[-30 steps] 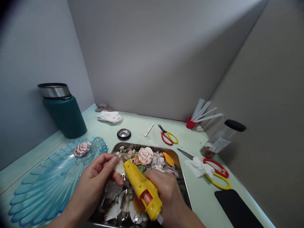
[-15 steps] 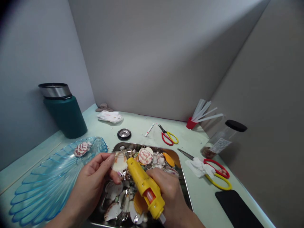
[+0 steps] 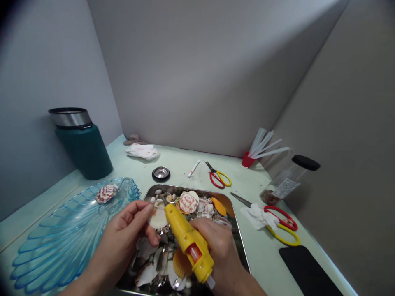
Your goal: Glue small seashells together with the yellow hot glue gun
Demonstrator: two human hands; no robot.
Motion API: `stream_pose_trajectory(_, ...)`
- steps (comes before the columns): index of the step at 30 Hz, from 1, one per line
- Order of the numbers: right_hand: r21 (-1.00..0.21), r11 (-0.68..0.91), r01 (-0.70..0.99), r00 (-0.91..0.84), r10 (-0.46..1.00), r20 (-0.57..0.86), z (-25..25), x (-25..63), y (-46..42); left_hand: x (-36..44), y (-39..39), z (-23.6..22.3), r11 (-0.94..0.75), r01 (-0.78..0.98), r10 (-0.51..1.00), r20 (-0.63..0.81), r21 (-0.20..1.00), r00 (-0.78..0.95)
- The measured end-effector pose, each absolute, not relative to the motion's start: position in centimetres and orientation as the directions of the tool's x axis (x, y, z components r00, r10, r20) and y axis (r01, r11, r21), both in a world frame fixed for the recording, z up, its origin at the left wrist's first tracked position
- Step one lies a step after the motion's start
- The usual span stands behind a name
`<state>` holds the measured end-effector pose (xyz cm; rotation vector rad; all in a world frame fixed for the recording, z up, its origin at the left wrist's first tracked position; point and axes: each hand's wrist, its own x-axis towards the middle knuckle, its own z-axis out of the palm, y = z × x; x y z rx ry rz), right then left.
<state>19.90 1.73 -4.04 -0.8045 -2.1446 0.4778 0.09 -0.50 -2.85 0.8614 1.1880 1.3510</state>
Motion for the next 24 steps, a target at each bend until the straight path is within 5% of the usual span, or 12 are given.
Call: stream_pose_trajectory(24, -0.59, 0.709, 0.386, -0.501, 0.698, 0.511, -3.97, 20.0, 1.76, 0.36, -0.52, -2.31, 0.018, -0.175, 0.978, -0.054, 0.984, -0.203)
